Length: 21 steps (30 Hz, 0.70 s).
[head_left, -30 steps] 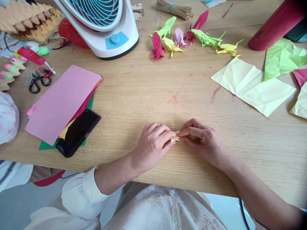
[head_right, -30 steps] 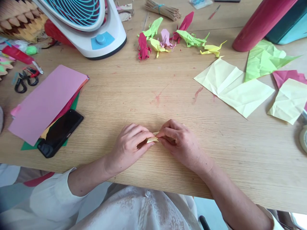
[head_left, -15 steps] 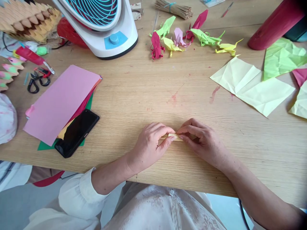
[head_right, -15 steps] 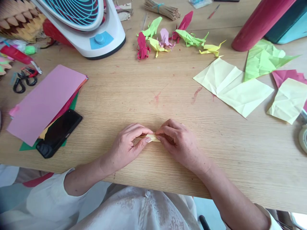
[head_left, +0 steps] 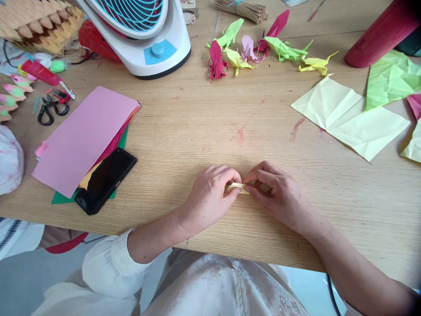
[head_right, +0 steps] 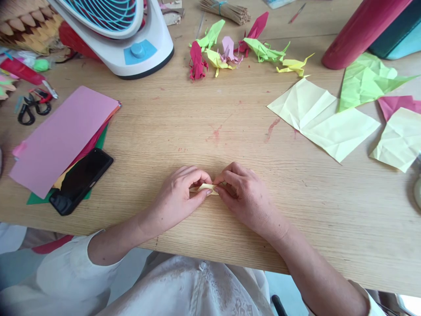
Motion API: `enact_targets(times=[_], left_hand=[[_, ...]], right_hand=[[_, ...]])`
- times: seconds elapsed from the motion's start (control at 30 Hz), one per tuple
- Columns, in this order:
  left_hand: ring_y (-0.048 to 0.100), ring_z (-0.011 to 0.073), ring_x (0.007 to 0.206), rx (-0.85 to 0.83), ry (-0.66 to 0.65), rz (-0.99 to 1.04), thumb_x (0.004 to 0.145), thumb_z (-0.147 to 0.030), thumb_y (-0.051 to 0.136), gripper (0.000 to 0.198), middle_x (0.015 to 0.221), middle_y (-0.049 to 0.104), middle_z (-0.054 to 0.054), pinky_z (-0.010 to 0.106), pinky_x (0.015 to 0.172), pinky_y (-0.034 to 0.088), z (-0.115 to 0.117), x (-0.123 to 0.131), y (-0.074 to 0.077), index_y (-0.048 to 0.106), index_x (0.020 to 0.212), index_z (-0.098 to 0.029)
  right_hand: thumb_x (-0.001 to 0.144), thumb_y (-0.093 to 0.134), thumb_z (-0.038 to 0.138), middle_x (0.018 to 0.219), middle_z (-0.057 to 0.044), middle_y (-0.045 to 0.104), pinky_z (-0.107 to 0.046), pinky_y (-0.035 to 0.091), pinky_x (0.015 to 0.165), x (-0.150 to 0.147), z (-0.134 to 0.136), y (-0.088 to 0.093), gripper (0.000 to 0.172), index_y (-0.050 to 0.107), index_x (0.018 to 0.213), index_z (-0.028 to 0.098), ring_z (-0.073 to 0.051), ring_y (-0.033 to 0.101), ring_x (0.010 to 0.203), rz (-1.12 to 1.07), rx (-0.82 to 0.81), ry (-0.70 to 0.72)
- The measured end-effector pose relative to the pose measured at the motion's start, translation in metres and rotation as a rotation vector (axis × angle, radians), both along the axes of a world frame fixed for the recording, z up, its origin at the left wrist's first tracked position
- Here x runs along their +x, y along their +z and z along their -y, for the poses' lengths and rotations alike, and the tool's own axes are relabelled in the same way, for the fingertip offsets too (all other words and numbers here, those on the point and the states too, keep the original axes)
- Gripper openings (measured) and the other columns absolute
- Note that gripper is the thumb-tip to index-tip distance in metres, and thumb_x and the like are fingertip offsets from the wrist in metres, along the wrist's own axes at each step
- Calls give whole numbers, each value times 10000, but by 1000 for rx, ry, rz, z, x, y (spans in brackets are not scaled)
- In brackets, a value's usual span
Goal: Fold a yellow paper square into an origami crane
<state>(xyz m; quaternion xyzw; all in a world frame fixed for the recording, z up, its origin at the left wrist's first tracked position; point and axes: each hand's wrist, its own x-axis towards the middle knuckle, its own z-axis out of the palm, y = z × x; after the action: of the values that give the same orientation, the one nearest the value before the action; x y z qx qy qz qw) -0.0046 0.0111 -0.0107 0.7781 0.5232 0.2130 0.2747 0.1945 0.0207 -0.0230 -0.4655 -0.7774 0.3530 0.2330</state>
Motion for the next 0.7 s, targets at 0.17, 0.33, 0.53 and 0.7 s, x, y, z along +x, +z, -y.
enact_targets(times=[0.17, 0.33, 0.53, 0.7], left_hand=[[576, 157, 844, -89, -66, -96, 889, -146, 662, 95, 857, 651, -21, 298, 751, 395, -9, 1, 8, 594, 834, -183], [570, 153, 808, -122, -80, -150, 874, -148, 688, 126, 816, 639, -25, 287, 720, 373, -15, 1, 11, 592, 795, -175], [563, 151, 805, -54, -87, -146, 864, -139, 691, 133, 797, 613, -26, 280, 727, 377, -12, -1, 8, 585, 792, -174], [561, 139, 824, 48, -107, -101, 872, -108, 677, 110, 839, 616, -25, 275, 752, 392, -4, -4, 0, 597, 837, -175]], right_hand=[[923, 607, 181, 928, -30, 599, -274, 432, 647, 0, -1, -1, 87, 687, 922, 215, -132, 563, 738, -5, -7, 12], [916, 597, 139, 917, -22, 596, -275, 421, 672, 0, -2, 0, 118, 687, 898, 213, -128, 553, 741, 17, 20, 3], [898, 573, 71, 945, -31, 591, -260, 423, 662, 5, -6, 2, 180, 689, 934, 204, -119, 564, 743, 6, 12, 76], [885, 571, 55, 953, -37, 588, -252, 422, 637, 8, -7, 2, 178, 680, 908, 194, -111, 556, 719, 4, 15, 90]])
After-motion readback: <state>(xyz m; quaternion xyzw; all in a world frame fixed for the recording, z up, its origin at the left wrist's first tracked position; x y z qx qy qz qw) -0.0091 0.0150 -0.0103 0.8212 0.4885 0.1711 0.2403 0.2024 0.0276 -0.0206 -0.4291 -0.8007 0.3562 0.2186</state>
